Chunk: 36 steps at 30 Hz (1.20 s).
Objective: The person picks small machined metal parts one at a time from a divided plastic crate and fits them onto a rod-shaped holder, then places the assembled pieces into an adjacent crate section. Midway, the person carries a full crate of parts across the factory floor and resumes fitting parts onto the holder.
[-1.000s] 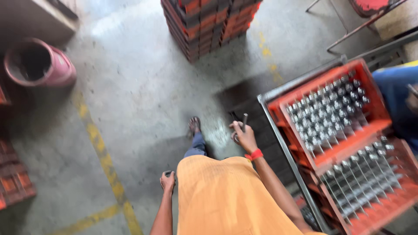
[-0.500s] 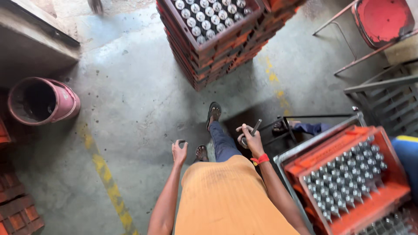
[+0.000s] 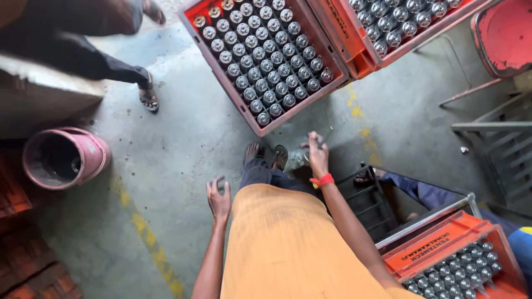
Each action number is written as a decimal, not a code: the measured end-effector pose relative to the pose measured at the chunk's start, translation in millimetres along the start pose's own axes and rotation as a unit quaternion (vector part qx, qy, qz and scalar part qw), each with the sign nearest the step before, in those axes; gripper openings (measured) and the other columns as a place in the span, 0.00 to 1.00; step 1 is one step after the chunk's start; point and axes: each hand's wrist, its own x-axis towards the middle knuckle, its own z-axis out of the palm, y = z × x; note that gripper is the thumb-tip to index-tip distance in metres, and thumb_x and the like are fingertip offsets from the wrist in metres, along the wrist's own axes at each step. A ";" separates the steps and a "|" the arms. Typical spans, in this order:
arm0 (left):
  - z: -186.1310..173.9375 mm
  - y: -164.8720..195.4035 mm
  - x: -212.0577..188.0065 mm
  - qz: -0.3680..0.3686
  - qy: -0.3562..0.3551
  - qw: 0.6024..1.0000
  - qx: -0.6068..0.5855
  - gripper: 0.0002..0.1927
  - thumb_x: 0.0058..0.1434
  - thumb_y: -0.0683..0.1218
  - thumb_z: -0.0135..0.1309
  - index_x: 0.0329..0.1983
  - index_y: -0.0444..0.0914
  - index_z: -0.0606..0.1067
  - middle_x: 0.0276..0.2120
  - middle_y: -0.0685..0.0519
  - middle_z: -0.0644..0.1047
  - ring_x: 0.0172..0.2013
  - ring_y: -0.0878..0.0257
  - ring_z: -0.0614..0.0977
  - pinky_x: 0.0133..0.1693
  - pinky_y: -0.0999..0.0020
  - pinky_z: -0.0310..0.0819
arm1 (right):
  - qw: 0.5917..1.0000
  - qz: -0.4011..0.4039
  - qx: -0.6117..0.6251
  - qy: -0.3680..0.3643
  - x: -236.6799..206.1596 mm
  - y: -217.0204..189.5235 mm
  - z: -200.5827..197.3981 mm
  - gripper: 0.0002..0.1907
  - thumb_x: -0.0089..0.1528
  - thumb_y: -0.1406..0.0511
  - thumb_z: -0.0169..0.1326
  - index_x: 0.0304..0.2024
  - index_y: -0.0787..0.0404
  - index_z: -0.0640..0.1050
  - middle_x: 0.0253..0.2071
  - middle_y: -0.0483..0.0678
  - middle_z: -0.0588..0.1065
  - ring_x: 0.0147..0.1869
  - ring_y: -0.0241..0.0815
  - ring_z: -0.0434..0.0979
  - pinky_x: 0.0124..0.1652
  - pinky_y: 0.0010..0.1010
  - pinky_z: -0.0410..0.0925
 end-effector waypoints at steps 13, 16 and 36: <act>-6.2 148.4 221.0 0.308 0.020 0.940 -0.145 0.12 0.68 0.36 0.56 0.54 0.33 0.75 0.56 0.43 0.75 0.44 0.58 0.81 0.43 0.67 0.78 | 0.998 -0.028 0.028 0.040 63.4 -40.5 62.4 0.23 0.57 0.50 0.68 0.41 0.61 0.82 0.39 0.42 0.82 0.40 0.32 0.80 0.38 0.26 0.73; -2.4 144.3 197.3 0.272 -0.010 0.942 -0.194 0.12 0.67 0.36 0.56 0.53 0.32 0.75 0.54 0.45 0.75 0.42 0.61 0.80 0.42 0.69 0.77 | 0.990 0.127 0.042 0.044 61.7 -50.2 62.0 0.18 0.50 0.56 0.66 0.33 0.63 0.80 0.27 0.46 0.77 0.25 0.37 0.76 0.21 0.30 0.67; 84.9 259.8 355.4 0.459 -0.286 0.815 0.208 0.31 0.65 0.55 0.61 0.62 0.30 0.73 0.48 0.35 0.76 0.49 0.38 0.76 0.49 0.49 0.67 | 0.963 0.102 0.178 0.174 -123.6 81.8 77.1 0.11 0.50 0.65 0.64 0.32 0.65 0.81 0.30 0.41 0.80 0.33 0.32 0.79 0.35 0.30 0.73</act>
